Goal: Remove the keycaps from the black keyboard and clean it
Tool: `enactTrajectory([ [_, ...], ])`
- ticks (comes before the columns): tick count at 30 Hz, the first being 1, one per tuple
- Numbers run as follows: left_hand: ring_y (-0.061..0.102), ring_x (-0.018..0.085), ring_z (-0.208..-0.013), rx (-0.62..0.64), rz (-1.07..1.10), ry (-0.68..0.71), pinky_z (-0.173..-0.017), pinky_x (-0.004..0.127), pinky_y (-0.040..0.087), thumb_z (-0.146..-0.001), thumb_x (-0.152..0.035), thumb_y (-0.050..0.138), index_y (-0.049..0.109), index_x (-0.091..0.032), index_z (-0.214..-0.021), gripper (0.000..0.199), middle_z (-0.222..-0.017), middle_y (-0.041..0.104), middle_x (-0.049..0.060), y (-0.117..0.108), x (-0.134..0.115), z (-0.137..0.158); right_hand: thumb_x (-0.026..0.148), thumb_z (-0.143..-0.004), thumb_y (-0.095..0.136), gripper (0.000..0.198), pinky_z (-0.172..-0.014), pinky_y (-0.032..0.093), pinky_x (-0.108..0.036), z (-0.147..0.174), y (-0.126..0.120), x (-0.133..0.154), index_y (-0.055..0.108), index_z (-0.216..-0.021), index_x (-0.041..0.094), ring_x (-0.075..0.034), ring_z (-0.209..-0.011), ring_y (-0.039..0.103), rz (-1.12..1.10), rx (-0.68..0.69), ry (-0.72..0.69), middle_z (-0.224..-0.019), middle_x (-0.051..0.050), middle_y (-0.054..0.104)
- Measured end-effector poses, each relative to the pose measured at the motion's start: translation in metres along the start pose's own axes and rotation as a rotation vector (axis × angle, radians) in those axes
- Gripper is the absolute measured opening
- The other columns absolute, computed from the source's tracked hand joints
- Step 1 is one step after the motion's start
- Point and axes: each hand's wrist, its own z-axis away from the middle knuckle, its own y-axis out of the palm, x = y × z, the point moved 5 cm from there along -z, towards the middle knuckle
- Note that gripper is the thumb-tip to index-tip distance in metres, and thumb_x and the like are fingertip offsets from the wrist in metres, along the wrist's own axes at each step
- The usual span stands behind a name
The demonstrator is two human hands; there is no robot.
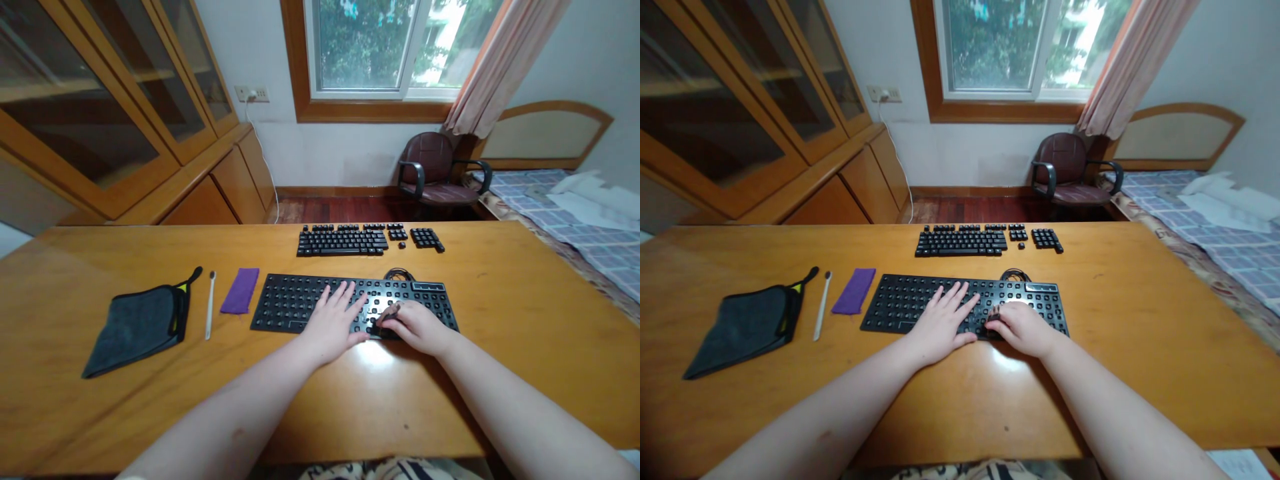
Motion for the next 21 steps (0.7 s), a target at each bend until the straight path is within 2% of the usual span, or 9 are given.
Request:
enactTrajectory([
  [6, 0.015, 0.029, -0.139, 0.012, -0.011, -0.008, -0.109, 0.053, 0.012, -0.077, -0.066, 0.046, 0.025, -0.026, -0.142, 0.079, -0.151, 0.019, 0.013, 0.0017, -0.0001, -0.0007, 0.036, -0.093, 0.039, 0.033, -0.07, 0.048, -0.028, -0.0007, -0.002, 0.0008, 0.065, -0.085, 0.018, -0.017, -0.074, 0.063, -0.021, -0.001, 0.042, -0.08, -0.007, 0.069],
  [12, 0.014, 0.028, -0.139, 0.011, -0.026, -0.007, -0.11, 0.052, 0.012, -0.078, -0.068, 0.039, 0.023, -0.026, -0.142, 0.078, -0.151, 0.018, 0.013, 0.0035, -0.0012, -0.0013, 0.038, -0.094, 0.037, 0.036, -0.071, 0.048, -0.029, -0.0005, -0.0038, 0.0023, 0.066, -0.085, 0.018, -0.017, -0.076, 0.063, -0.013, 0.003, 0.042, -0.08, -0.008, 0.069],
  [21, 0.014, 0.028, -0.139, -0.009, -0.029, -0.008, -0.109, 0.052, 0.012, -0.078, -0.066, 0.043, 0.023, -0.025, -0.142, 0.078, -0.151, 0.018, 0.014, 0.0046, -0.0019, -0.0011, 0.039, -0.092, 0.041, 0.034, -0.071, 0.051, -0.031, -0.0004, -0.0073, 0.0045, 0.068, -0.084, 0.021, -0.019, -0.073, 0.064, -0.035, -0.02, 0.03, -0.076, -0.007, 0.069],
])
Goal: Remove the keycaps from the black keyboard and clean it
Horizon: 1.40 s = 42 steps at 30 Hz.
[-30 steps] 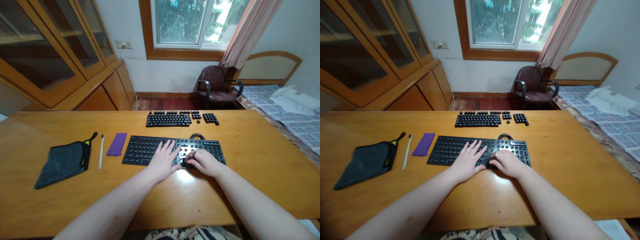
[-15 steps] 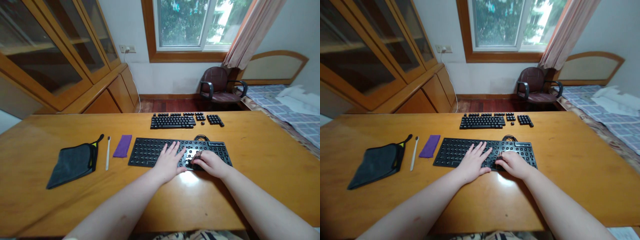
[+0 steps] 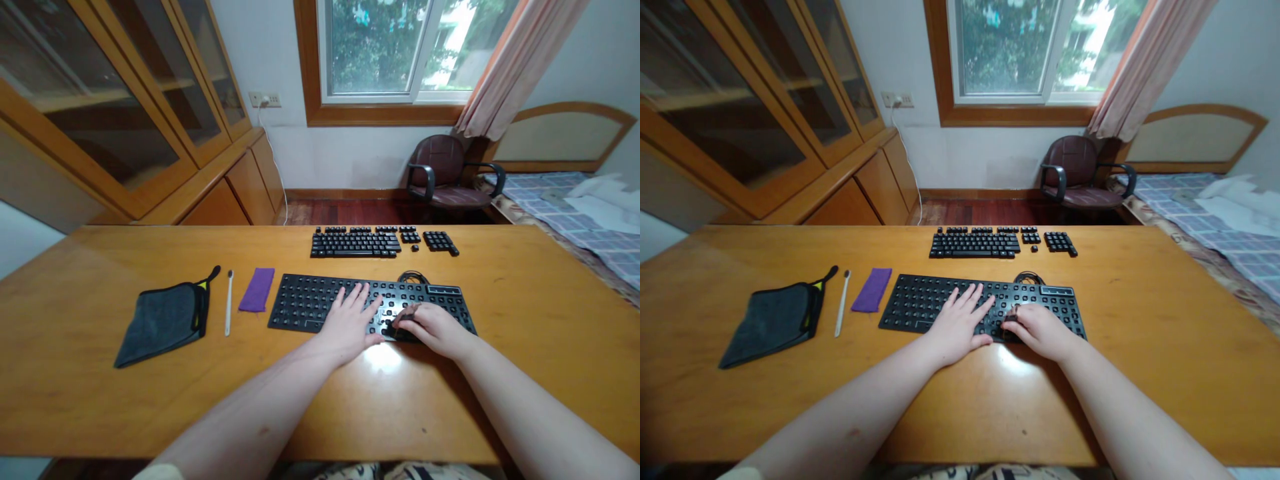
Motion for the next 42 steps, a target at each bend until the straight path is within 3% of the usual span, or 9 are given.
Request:
enactTrajectory([
  [7, 0.015, 0.029, -0.138, -0.002, -0.001, -0.007, -0.109, 0.053, 0.012, -0.077, -0.065, 0.047, 0.024, -0.025, -0.142, 0.08, -0.151, 0.017, 0.014, 0.001, -0.001, 0.0, 0.039, -0.09, 0.045, 0.03, -0.07, 0.052, -0.031, 0.002, -0.002, 0.001, 0.068, -0.083, 0.021, -0.019, -0.072, 0.065, -0.071, -0.032, 0.015, -0.076, -0.007, 0.069],
  [13, 0.015, 0.029, -0.138, -0.005, 0.0, -0.009, -0.109, 0.053, 0.011, -0.077, -0.064, 0.049, 0.024, -0.025, -0.142, 0.08, -0.151, 0.017, 0.014, 0.0, -0.002, 0.001, 0.034, -0.091, 0.042, 0.031, -0.072, 0.052, -0.03, 0.013, -0.03, -0.016, 0.069, -0.081, 0.021, -0.02, -0.077, 0.066, -0.105, -0.276, 0.149, -0.081, -0.005, 0.071],
  [17, 0.016, 0.029, -0.138, -0.019, 0.057, -0.012, -0.109, 0.053, 0.011, -0.076, -0.062, 0.051, 0.028, -0.024, -0.14, 0.078, -0.15, 0.02, 0.014, -0.007, -0.003, 0.001, 0.035, -0.09, 0.046, 0.028, -0.075, 0.053, -0.034, 0.012, -0.023, -0.021, 0.07, -0.087, 0.022, -0.022, -0.083, 0.067, -0.059, -0.329, 0.196, -0.086, -0.005, 0.072],
  [21, 0.028, 0.027, -0.134, -0.113, 0.243, -0.065, -0.111, 0.05, 0.016, -0.076, -0.051, 0.059, 0.038, -0.021, -0.134, 0.069, -0.142, 0.039, 0.011, -0.021, -0.002, 0.003, 0.037, -0.089, 0.048, 0.028, -0.076, 0.055, -0.037, 0.008, -0.004, -0.021, 0.07, -0.089, 0.02, -0.023, -0.083, 0.068, -0.242, -0.384, 0.263, -0.089, -0.007, 0.072],
  [24, 0.049, 0.022, -0.118, -0.225, 0.43, -0.072, -0.107, 0.043, 0.028, -0.076, -0.039, 0.064, 0.051, -0.021, -0.119, 0.049, -0.123, 0.058, 0.007, -0.032, -0.003, 0.004, 0.04, -0.087, 0.051, 0.028, -0.075, 0.057, -0.038, 0.007, 0.006, -0.019, 0.071, -0.086, 0.02, -0.023, -0.082, 0.068, -0.409, -0.431, 0.313, -0.087, -0.008, 0.072],
  [28, 0.06, 0.02, -0.096, -0.287, 0.592, -0.089, -0.087, 0.035, 0.047, -0.074, -0.033, 0.066, 0.059, -0.021, -0.1, 0.029, -0.099, 0.066, 0.004, -0.036, -0.003, 0.004, 0.04, -0.086, 0.053, 0.026, -0.075, 0.058, -0.038, 0.005, 0.014, -0.015, 0.071, -0.089, 0.021, -0.022, -0.08, 0.069, -0.555, -0.437, 0.286, -0.088, -0.007, 0.072],
  [34, 0.061, 0.018, -0.09, -0.269, 0.667, -0.131, -0.081, 0.032, 0.05, -0.073, -0.029, 0.067, 0.06, -0.022, -0.099, 0.027, -0.094, 0.067, 0.002, -0.034, -0.002, 0.004, 0.04, -0.084, 0.056, 0.024, -0.073, 0.058, -0.036, 0.003, 0.022, -0.012, 0.069, -0.087, 0.02, -0.021, -0.079, 0.068, -0.714, -0.443, 0.292, -0.087, -0.007, 0.071],
  [42, 0.063, 0.017, -0.084, -0.292, 0.679, -0.128, -0.077, 0.03, 0.052, -0.072, -0.024, 0.065, 0.064, -0.021, -0.094, 0.022, -0.088, 0.069, 0.002, -0.036, -0.003, 0.004, 0.035, -0.085, 0.057, 0.019, -0.076, 0.054, -0.036, -0.001, 0.012, -0.003, 0.068, -0.084, 0.02, -0.02, -0.079, 0.066, -0.545, -0.45, 0.133, -0.082, -0.007, 0.071],
])
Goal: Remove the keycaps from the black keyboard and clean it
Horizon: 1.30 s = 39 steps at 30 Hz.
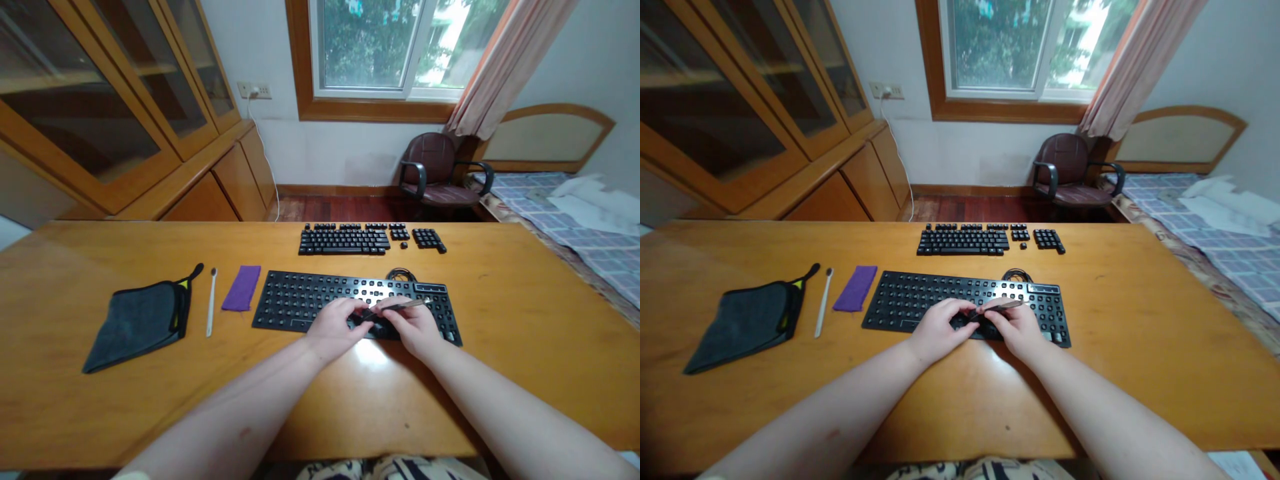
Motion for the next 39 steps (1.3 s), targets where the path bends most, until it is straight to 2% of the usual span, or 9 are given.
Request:
enactTrajectory([
  [4, 0.064, 0.017, -0.088, 0.008, 0.02, 0.072, -0.082, 0.031, 0.052, -0.073, -0.02, 0.064, 0.066, -0.022, -0.096, 0.024, -0.094, 0.07, 0.002, 0.001, 0.0, 0.001, 0.031, -0.085, 0.057, 0.015, -0.077, 0.052, -0.039, -0.001, 0.001, 0.003, 0.068, -0.084, 0.021, -0.02, -0.082, 0.065, -0.029, 0.068, -0.104, -0.083, -0.006, 0.07],
  [10, 0.064, 0.018, -0.09, -0.056, 0.006, 0.161, -0.088, 0.033, 0.051, -0.073, -0.021, 0.063, 0.068, -0.022, -0.097, 0.025, -0.094, 0.072, 0.002, 0.002, 0.001, 0.003, 0.028, -0.085, 0.057, 0.012, -0.078, 0.051, -0.038, -0.002, 0.001, 0.004, 0.068, -0.086, 0.023, -0.02, -0.084, 0.064, -0.016, 0.119, -0.16, -0.084, -0.006, 0.07],
  [16, 0.065, 0.019, -0.089, -0.064, -0.024, 0.178, -0.09, 0.036, 0.05, -0.072, -0.023, 0.065, 0.069, -0.021, -0.092, 0.021, -0.089, 0.073, 0.001, 0.002, 0.0, 0.003, 0.024, -0.086, 0.056, 0.013, -0.077, 0.051, -0.036, 0.0, 0.002, 0.007, 0.068, -0.089, 0.023, -0.019, -0.084, 0.063, 0.008, 0.133, -0.173, -0.084, -0.005, 0.069],
  [21, 0.066, 0.015, -0.082, -0.053, 0.079, 0.19, -0.096, 0.036, 0.047, -0.072, -0.019, 0.063, 0.069, -0.021, -0.091, 0.019, -0.088, 0.073, 0.001, 0.001, -0.004, 0.001, 0.026, -0.085, 0.057, 0.013, -0.075, 0.051, -0.035, 0.0, 0.003, 0.009, 0.069, -0.088, 0.024, -0.019, -0.082, 0.064, -0.023, 0.114, -0.151, -0.084, -0.005, 0.069],
  [25, 0.066, 0.015, -0.084, -0.036, 0.135, 0.152, -0.095, 0.034, 0.047, -0.07, -0.015, 0.061, 0.068, -0.021, -0.093, 0.026, -0.089, 0.072, 0.001, 0.002, -0.003, 0.001, 0.029, -0.085, 0.057, 0.015, -0.074, 0.052, -0.035, 0.002, 0.005, 0.01, 0.069, -0.088, 0.023, -0.019, -0.081, 0.063, -0.052, 0.108, -0.149, -0.082, -0.005, 0.07],
  [29, 0.065, 0.016, -0.09, -0.01, 0.155, 0.112, -0.091, 0.032, 0.048, -0.07, -0.014, 0.061, 0.068, -0.021, -0.097, 0.028, -0.091, 0.071, 0.002, 0.002, 0.0, 0.0, 0.023, -0.084, 0.058, 0.013, -0.075, 0.051, -0.035, 0.003, 0.007, 0.01, 0.069, -0.091, 0.024, -0.018, -0.082, 0.063, -0.073, 0.106, -0.198, -0.084, -0.005, 0.07],
  [34, 0.064, 0.017, -0.089, -0.01, 0.257, -0.028, -0.083, 0.03, 0.051, -0.072, -0.02, 0.066, 0.068, -0.02, -0.096, 0.023, -0.095, 0.07, 0.004, -0.001, 0.011, -0.003, 0.019, -0.085, 0.057, 0.014, -0.076, 0.052, -0.034, 0.002, 0.003, 0.004, 0.068, -0.092, 0.024, -0.018, -0.083, 0.065, -0.047, 0.057, -0.173, -0.087, -0.004, 0.071],
  [39, 0.063, 0.018, -0.091, 0.001, 0.351, -0.077, -0.086, 0.032, 0.049, -0.074, -0.02, 0.065, 0.069, -0.02, -0.096, 0.022, -0.097, 0.07, 0.005, -0.003, 0.015, -0.005, 0.018, -0.083, 0.06, 0.014, -0.081, 0.051, -0.036, 0.003, 0.004, 0.008, 0.068, -0.092, 0.024, -0.018, -0.088, 0.065, -0.064, 0.119, -0.22, -0.091, -0.005, 0.071],
])
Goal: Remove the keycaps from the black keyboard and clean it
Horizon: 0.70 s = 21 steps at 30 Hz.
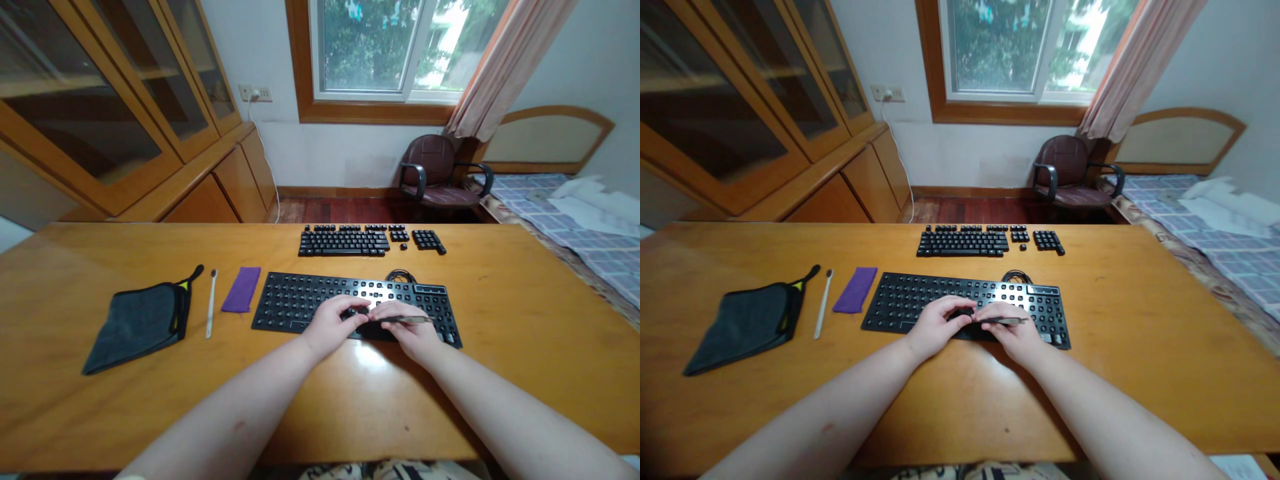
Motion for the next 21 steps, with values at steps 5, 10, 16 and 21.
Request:
enactTrajectory([
  [5, 0.062, 0.019, -0.091, 0.064, 0.1, -0.011, -0.087, 0.032, 0.047, -0.076, -0.019, 0.063, 0.071, -0.02, -0.092, 0.019, -0.095, 0.069, 0.006, 0.001, 0.0, -0.002, 0.02, -0.082, 0.061, 0.012, -0.082, 0.051, -0.036, 0.0, 0.0, 0.003, 0.067, -0.092, 0.021, -0.019, -0.089, 0.065, -0.019, 0.058, 0.0, -0.091, -0.006, 0.07],
  [10, 0.062, 0.019, -0.088, 0.084, 0.196, -0.071, -0.086, 0.033, 0.047, -0.073, -0.02, 0.066, 0.072, -0.019, -0.085, 0.014, -0.091, 0.069, 0.006, 0.001, 0.003, -0.001, 0.022, -0.086, 0.055, 0.013, -0.08, 0.052, -0.036, -0.002, 0.001, 0.008, 0.066, -0.092, 0.02, -0.019, -0.088, 0.064, -0.044, 0.11, 0.019, -0.09, -0.007, 0.07],
  [16, 0.061, 0.018, -0.088, -0.005, 0.449, -0.189, -0.086, 0.033, 0.047, -0.069, -0.022, 0.069, 0.068, -0.016, -0.085, 0.018, -0.089, 0.067, 0.005, 0.001, 0.013, -0.002, 0.019, -0.086, 0.054, 0.016, -0.083, 0.051, -0.037, -0.001, 0.009, 0.018, 0.065, -0.097, 0.019, -0.019, -0.092, 0.063, 0.002, 0.234, -0.055, -0.091, -0.008, 0.069],
  [21, 0.061, 0.017, -0.088, -0.019, 0.509, -0.211, -0.088, 0.035, 0.046, -0.062, -0.02, 0.075, 0.065, -0.016, -0.085, 0.025, -0.088, 0.065, 0.004, 0.004, 0.017, -0.002, 0.022, -0.092, 0.042, 0.021, -0.077, 0.051, -0.036, 0.006, -0.01, 0.006, 0.062, -0.097, 0.021, -0.019, -0.085, 0.063, 0.111, -0.057, -0.007, -0.085, -0.007, 0.066],
])
